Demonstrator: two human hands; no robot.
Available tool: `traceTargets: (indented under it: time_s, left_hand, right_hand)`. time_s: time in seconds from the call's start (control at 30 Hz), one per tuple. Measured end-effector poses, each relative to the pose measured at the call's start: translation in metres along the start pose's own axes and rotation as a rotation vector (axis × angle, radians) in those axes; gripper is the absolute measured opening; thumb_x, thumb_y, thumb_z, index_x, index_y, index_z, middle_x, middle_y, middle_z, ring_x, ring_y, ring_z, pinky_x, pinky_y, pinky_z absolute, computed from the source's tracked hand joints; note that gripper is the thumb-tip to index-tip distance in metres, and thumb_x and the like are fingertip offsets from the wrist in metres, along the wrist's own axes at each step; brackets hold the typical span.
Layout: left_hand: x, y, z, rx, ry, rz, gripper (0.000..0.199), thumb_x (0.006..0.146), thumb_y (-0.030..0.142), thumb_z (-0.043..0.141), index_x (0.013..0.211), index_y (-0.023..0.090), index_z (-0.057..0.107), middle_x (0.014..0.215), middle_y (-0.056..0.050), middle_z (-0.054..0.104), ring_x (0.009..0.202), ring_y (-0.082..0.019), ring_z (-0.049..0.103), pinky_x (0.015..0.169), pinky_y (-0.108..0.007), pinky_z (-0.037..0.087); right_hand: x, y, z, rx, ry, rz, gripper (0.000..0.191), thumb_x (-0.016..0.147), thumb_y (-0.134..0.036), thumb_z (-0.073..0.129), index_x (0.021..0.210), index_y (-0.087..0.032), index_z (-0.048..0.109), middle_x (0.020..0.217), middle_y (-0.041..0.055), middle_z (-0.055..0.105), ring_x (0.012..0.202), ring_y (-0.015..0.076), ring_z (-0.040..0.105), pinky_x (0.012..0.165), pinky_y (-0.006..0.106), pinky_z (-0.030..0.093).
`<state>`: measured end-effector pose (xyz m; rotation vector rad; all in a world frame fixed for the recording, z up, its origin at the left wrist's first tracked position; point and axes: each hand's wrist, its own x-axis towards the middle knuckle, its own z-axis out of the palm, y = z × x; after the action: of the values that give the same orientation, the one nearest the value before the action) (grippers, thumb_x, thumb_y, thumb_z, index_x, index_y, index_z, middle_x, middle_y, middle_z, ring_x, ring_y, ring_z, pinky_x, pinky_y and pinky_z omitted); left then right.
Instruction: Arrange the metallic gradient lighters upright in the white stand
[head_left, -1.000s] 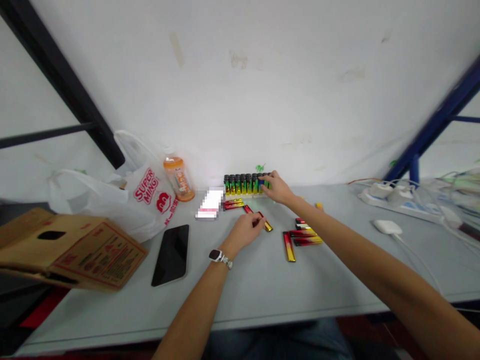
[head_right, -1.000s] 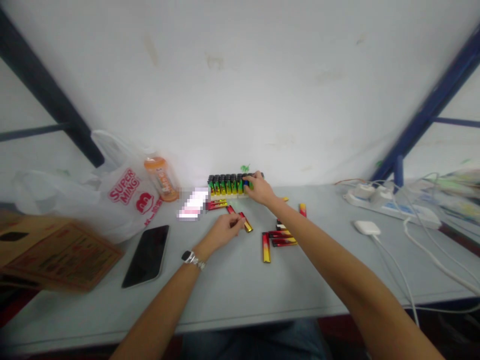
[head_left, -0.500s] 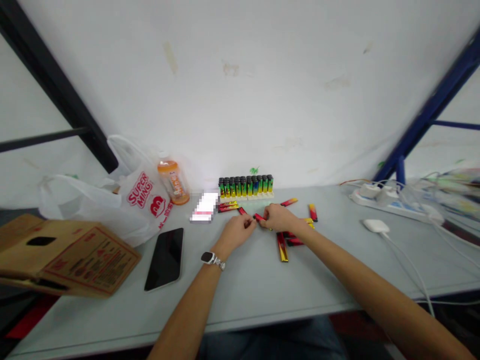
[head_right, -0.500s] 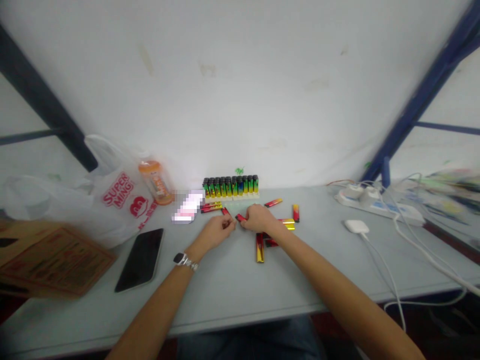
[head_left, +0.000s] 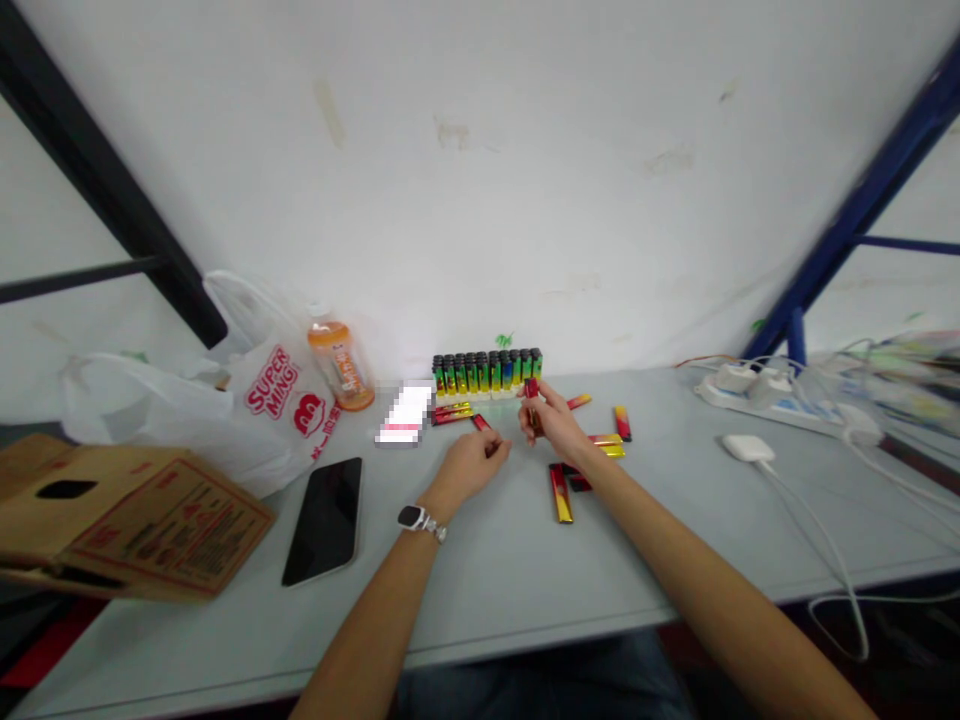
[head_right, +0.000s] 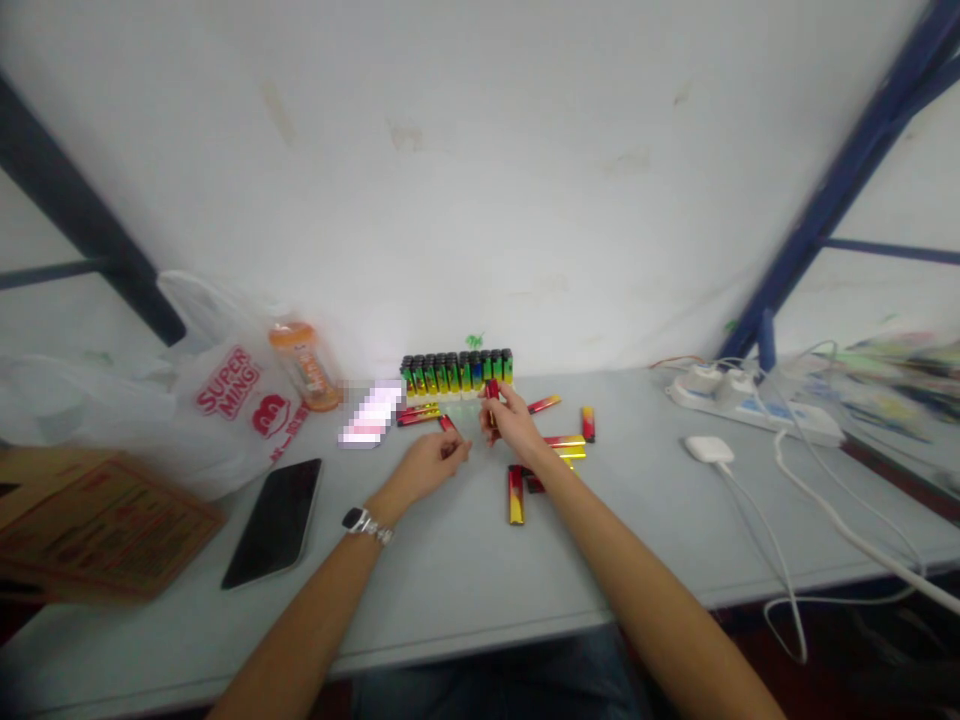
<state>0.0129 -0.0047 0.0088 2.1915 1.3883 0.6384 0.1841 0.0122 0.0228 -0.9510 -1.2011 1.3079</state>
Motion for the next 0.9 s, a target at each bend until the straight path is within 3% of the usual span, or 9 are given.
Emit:
traceTargets:
  time_s: [0.1, 0.17, 0.3, 0.5, 0.67, 0.9]
  left_hand:
    - [0.0, 0.0, 0.001, 0.002, 0.004, 0.002, 0.035, 0.091, 0.042, 0.046, 0.072, 0.018, 0.062, 0.065, -0.003, 0.065, 0.058, -0.014, 0.056, 0.056, -0.024, 0.034]
    - [-0.001, 0.0, 0.001, 0.005, 0.004, 0.0, 0.035, 0.091, 0.042, 0.046, 0.072, 0.018, 0.062, 0.066, -0.003, 0.065, 0.059, -0.014, 0.057, 0.057, -0.024, 0.034]
    - [-0.001, 0.001, 0.002, 0.007, -0.002, -0.003, 0.035, 0.091, 0.042, 0.045, 0.07, 0.018, 0.061, 0.065, -0.002, 0.064, 0.058, -0.014, 0.057, 0.057, -0.023, 0.035]
    - [0.0, 0.0, 0.004, 0.002, -0.005, -0.001, 0.035, 0.091, 0.043, 0.045, 0.071, 0.018, 0.061, 0.065, -0.003, 0.064, 0.058, -0.014, 0.057, 0.057, -0.024, 0.035]
    - [0.001, 0.0, 0.004, 0.022, -0.004, -0.011, 0.034, 0.089, 0.042, 0.047, 0.07, 0.018, 0.061, 0.061, -0.002, 0.061, 0.057, -0.014, 0.055, 0.055, -0.024, 0.033]
    - [-0.001, 0.002, 0.003, 0.024, -0.01, 0.001, 0.033, 0.089, 0.042, 0.049, 0.069, 0.018, 0.058, 0.062, -0.002, 0.062, 0.057, -0.014, 0.055, 0.056, -0.024, 0.032]
  right_hand:
    - [0.0, 0.008, 0.0, 0.104, 0.01, 0.031, 0.027, 0.076, -0.046, 0.059, 0.088, -0.022, 0.054, 0.047, -0.0111, 0.039, 0.037, 0.0069, 0.029, 0.036, 0.019, 0.024]
    - [0.0, 0.011, -0.003, 0.14, 0.01, 0.09, 0.04, 0.079, -0.06, 0.053, 0.076, -0.021, 0.054, 0.044, -0.0107, 0.032, 0.035, 0.0063, 0.022, 0.035, 0.02, 0.017]
    - [-0.002, 0.012, -0.005, 0.054, 0.145, 0.13, 0.057, 0.08, -0.072, 0.046, 0.054, -0.021, 0.043, 0.039, -0.0091, 0.024, 0.034, 0.0063, 0.019, 0.037, 0.023, 0.012]
    - [-0.005, 0.014, -0.003, -0.197, 0.248, -0.092, 0.058, 0.079, -0.07, 0.051, 0.05, -0.023, 0.032, 0.043, -0.0073, 0.025, 0.041, 0.0072, 0.022, 0.042, 0.026, 0.018]
    - [-0.004, 0.019, -0.001, -0.463, 0.334, -0.186, 0.044, 0.082, -0.054, 0.048, 0.053, -0.022, 0.037, 0.049, -0.0049, 0.03, 0.049, 0.0098, 0.029, 0.048, 0.027, 0.022]
    - [-0.006, 0.021, 0.004, -0.499, 0.311, -0.224, 0.044, 0.084, -0.054, 0.046, 0.056, -0.021, 0.038, 0.052, -0.0045, 0.031, 0.052, 0.0105, 0.031, 0.05, 0.026, 0.023]
